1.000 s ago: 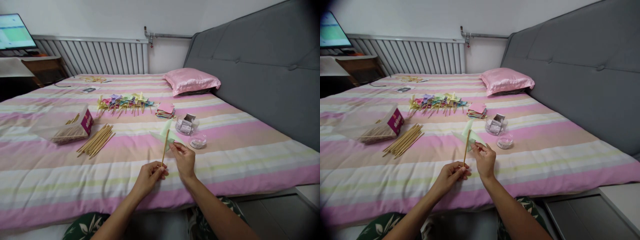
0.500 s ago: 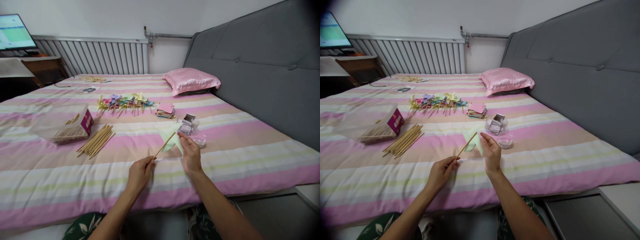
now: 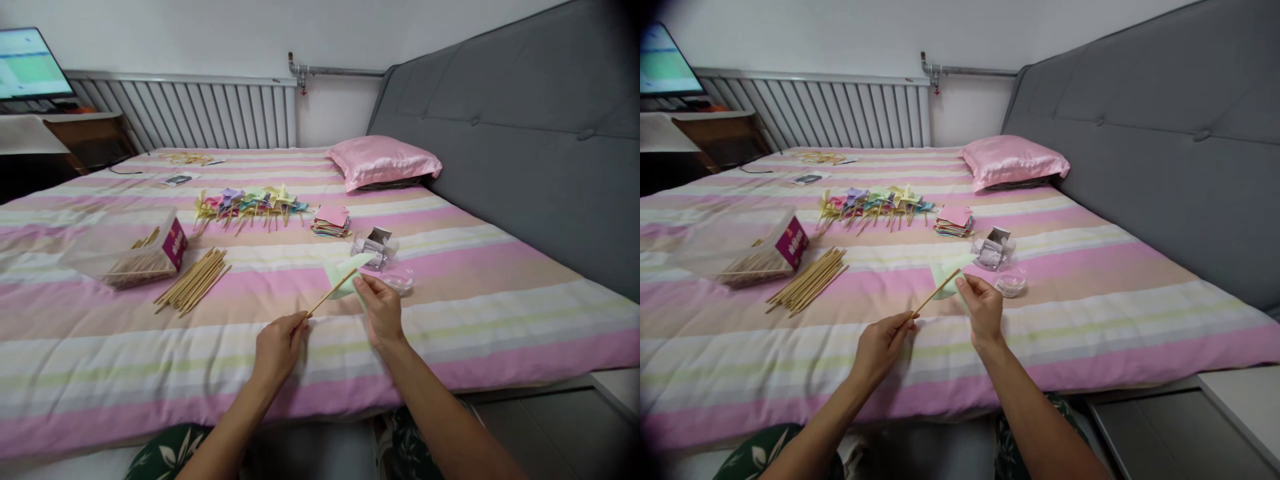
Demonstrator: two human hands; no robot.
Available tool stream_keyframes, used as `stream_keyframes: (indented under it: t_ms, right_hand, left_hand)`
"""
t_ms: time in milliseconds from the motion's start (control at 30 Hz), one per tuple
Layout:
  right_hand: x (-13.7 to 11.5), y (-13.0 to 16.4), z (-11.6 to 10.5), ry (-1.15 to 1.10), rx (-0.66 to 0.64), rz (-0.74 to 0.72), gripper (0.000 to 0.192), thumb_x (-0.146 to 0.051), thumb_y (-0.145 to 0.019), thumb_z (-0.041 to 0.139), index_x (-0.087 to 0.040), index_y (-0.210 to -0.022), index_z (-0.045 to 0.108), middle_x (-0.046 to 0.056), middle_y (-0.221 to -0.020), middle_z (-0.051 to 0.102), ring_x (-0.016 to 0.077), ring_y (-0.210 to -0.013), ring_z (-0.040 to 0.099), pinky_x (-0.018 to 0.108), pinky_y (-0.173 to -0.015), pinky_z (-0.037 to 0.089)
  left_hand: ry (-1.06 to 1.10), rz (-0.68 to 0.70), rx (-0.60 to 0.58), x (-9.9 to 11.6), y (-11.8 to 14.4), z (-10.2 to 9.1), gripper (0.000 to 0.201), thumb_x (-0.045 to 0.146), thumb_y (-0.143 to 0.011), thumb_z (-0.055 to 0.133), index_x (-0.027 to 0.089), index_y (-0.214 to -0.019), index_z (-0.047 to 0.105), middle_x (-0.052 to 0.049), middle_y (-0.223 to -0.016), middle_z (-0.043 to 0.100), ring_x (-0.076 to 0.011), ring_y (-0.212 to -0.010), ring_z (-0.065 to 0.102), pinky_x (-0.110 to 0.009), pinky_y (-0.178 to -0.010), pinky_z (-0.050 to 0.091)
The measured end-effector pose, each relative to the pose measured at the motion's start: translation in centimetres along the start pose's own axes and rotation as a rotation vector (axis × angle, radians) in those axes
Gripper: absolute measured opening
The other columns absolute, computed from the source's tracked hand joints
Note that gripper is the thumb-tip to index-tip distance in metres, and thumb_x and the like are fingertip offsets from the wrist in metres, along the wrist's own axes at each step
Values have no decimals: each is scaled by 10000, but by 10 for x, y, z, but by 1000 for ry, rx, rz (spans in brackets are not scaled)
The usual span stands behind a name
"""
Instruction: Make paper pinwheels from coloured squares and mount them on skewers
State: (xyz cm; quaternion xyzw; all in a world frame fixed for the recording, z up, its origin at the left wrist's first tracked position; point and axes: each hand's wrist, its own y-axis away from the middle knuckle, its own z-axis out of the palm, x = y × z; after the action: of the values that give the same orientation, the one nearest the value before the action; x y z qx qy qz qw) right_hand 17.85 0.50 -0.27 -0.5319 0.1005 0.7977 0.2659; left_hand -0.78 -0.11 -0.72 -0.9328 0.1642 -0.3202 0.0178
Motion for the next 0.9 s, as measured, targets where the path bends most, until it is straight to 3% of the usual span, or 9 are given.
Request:
stream_keyframes:
  t_ms: [300,533,900]
  right_hand:
    - [0,1,1,53,-10,-47,168,-322,-649,711,-173,-721,682,10,-700,668,147,-680,581,289,-668,456]
    - [-1,4,3,97,-2,-97,177,-322,-653,711,-163,-710,659,6,-664,637,136,-643,553,279,-639,443]
    - [8,6,-1,243,-1,-210,199,-347,-691,693,-154,-707,644,-1,-633,601,132,-613,526,275,-628,426]
  left_hand:
    - [-31,11,10,0,1,3,315,289,-870,434,225,-1071,668,-70,-939,725,-220,-857,666,-285,-729,470]
    - [62,25,46,-2,1,5,290,297,-844,474,246,-1037,685,-63,-898,732,-217,-829,669,-279,-727,479]
    - [107,31,19,2,2,6,320,310,-860,443,199,-1050,676,-87,-919,727,-217,-809,671,-275,-701,473]
